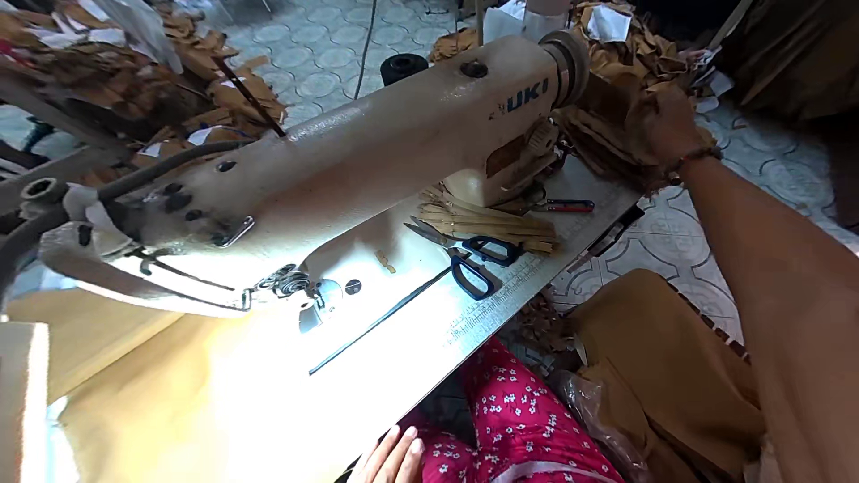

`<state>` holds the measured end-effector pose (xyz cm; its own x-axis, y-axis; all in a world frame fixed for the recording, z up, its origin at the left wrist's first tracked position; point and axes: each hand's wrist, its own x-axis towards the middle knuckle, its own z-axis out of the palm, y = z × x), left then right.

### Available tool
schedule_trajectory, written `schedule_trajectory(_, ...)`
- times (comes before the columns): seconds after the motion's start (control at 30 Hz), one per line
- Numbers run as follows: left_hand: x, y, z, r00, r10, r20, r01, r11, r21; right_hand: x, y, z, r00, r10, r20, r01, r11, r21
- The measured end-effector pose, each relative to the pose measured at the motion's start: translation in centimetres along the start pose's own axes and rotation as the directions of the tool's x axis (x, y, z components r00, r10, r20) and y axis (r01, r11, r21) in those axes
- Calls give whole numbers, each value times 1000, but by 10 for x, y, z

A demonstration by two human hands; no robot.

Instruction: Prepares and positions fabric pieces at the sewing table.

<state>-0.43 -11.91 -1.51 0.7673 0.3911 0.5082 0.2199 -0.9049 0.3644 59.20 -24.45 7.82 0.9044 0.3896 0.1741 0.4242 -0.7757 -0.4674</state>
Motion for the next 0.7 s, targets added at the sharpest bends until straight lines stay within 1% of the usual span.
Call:
schedule_trajectory(0.03,6,2,0,1000,-20,4,21,997,-74,-6,-7,-7,1000,0,-6,0,1000,6)
schedule_trajectory(0.1,20,11,1,996,-86,0,83,963,-255,-28,-26,-18,997,-70,-8,70,997,-8)
schedule_trajectory(0.13,28,16,4,994,-110,-19,96,931,-353,-46,-40,-22,991,-135,23,135,991,-14)
schedule_trajectory(0.17,37,20,9,991,-128,-33,98,879,-467,-70,-56,-22,971,-230,62,231,973,-12)
schedule_trajectory(0.2,45,24,16,989,-146,-16,107,792,-601,-101,-74,-18,935,-337,112,336,941,32)
schedule_trajectory(0.23,53,31,20,981,-189,48,160,640,-751,-137,-93,-10,880,-445,167,437,896,82)
schedule_trajectory(0.27,62,40,22,954,-250,163,258,411,-874,-175,-114,2,793,-569,218,546,822,163)
schedule_trajectory(0.3,70,49,21,899,-304,315,364,121,-923,-214,-132,17,665,-707,240,665,707,239)
schedule_trajectory(0.33,77,54,20,833,-332,443,415,-156,-896,-253,-146,33,525,-817,240,754,577,314)
schedule_trajectory(0.37,80,56,17,775,-356,523,403,-360,-842,-286,-159,44,391,-889,238,810,455,370)
schedule_trajectory(0.4,81,55,14,722,-392,570,363,-487,-794,-312,-170,52,294,-934,201,844,352,405)
schedule_trajectory(0.43,80,52,10,669,-441,598,316,-560,-766,-330,-179,59,229,-960,159,872,275,404)
schedule_trajectory(0.47,78,49,5,594,-518,616,275,-589,-760,-341,-187,66,180,-977,118,900,212,380)
schedule_trajectory(0.5,74,46,1,507,-606,613,229,-590,-774,-345,-193,71,136,-986,94,905,162,393)
schedule_trajectory(0.53,70,42,-4,433,-685,586,192,-566,-802,-345,-198,74,103,-992,76,887,127,445)
schedule_trajectory(0.57,64,37,-8,385,-750,538,167,-516,-840,-343,-202,76,101,-992,69,844,122,523)
schedule_trajectory(0.6,58,32,-13,362,-797,484,163,-457,-874,-341,-205,78,146,-987,72,772,159,615)
schedule_trajectory(0.63,52,26,-19,360,-828,430,174,-393,-903,-340,-210,82,234,-969,83,674,223,704)
schedule_trajectory(0.67,48,20,-27,367,-847,384,201,-330,-922,-344,-215,90,340,-935,95,569,285,771)
schedule_trajectory(0.7,46,14,-34,386,-856,344,244,-264,-933,-352,-219,102,427,-898,106,464,319,826)
